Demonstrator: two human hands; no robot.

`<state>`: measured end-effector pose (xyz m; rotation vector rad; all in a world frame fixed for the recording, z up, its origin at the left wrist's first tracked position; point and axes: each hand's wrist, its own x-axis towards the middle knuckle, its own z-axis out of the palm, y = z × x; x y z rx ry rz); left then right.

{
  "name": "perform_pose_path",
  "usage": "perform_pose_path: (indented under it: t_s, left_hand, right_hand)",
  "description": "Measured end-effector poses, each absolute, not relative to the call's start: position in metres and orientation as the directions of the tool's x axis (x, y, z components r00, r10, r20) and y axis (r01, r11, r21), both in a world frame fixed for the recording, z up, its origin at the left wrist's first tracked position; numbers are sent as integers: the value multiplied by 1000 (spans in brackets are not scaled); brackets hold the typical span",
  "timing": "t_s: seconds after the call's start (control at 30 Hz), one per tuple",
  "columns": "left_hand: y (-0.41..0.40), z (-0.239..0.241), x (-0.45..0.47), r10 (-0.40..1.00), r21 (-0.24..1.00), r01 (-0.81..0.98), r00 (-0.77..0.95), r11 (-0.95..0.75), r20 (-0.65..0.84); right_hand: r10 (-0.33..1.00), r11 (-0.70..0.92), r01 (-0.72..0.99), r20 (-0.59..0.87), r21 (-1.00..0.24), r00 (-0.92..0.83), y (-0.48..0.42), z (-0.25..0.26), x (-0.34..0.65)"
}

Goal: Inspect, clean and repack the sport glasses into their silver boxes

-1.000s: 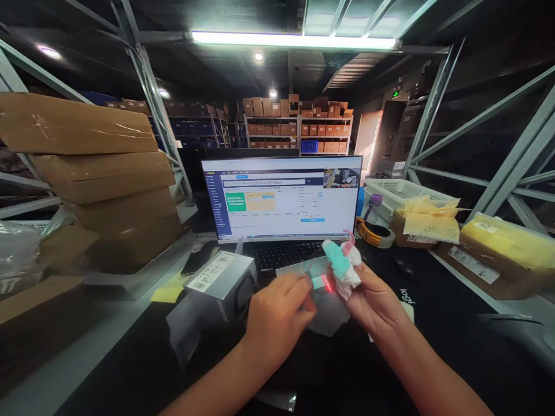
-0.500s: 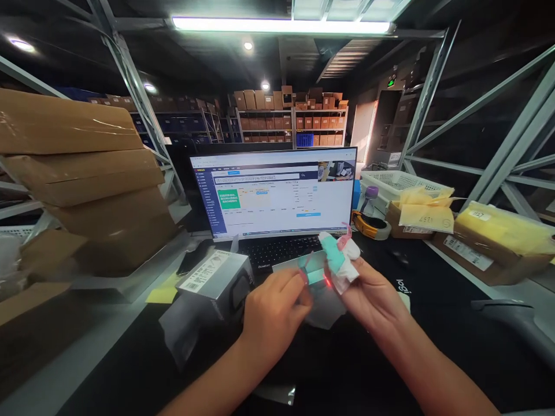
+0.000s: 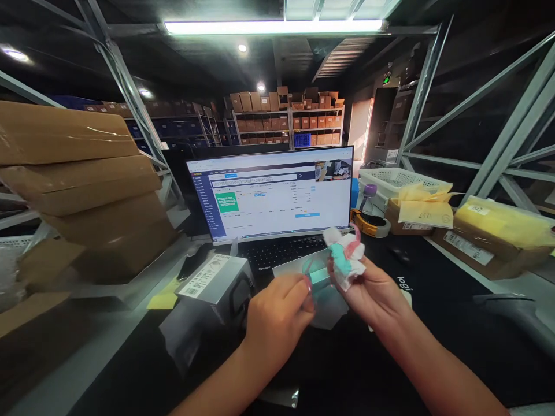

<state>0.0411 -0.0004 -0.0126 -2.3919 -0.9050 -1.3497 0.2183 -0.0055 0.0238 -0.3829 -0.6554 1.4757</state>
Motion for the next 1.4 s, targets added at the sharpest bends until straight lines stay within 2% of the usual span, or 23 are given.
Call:
perform_pose_path:
  t_s: [0.17,0.3,0.4,0.5,0.6,0.7,0.87,0.93,1.03,1.13,1.23,1.3,1.4]
  left_hand:
    - [-2,-12,43,370,90,616,344,-783,863]
    - [-2,-7,39,356,65,657,319,-751,878]
    - [-2,-5,37,353,59,674,309,-736,883]
    - [-2,-6,38,380,72,679,316,-731,869]
    - [0,-10,41,404,65,682,352,-728,844]
    - [-1,-12,42,408,63,677,363,-733,838]
    - [-5,-5,37,367,64,671,322,-739,873]
    - [-5,-2,36,374,69,670,323,-739,870]
    - [-4,-2,37,375,60,667,339,-743,863]
    - [-2,-6,40,389,58,661,365,-748,846]
    - [-2,-8,41,405,83,638,377,-766,833]
    - [-3,-7,40,386,87,626,360,-775,849]
    - [-7,-4,36,369,93,629,323,-772,871]
  right_hand:
    - [991,97,-778,136,-621,15,-12,28,220]
    - [982,106,-618,179,-779,-57,-19,13,199]
    - [960,206,-476,271,-855,-72,-17,1,188]
    - [963,177,-543,258,-821,-77,-11,2,192]
    - [983,60,-717,167,-694,-79,-7,15,207]
    - [990,83,-763,138,-641,-8,-9,24,214]
    - [971,163,-530,232,-832,-66,-22,7,193]
    - [959,202,-481,272,-853,-81,-22,0,188]
    - [972,161,-608,231,-777,-37,-18,3,191]
    - [990,125,-777,133,-617,54,-13,17,200]
    - [987,155,-820,116,-551,109,-15,24,204]
    - [985,156,-759,160,-632,69,-19,21,202]
    - [965,179,-531,253,-828,-69,-25,10,195]
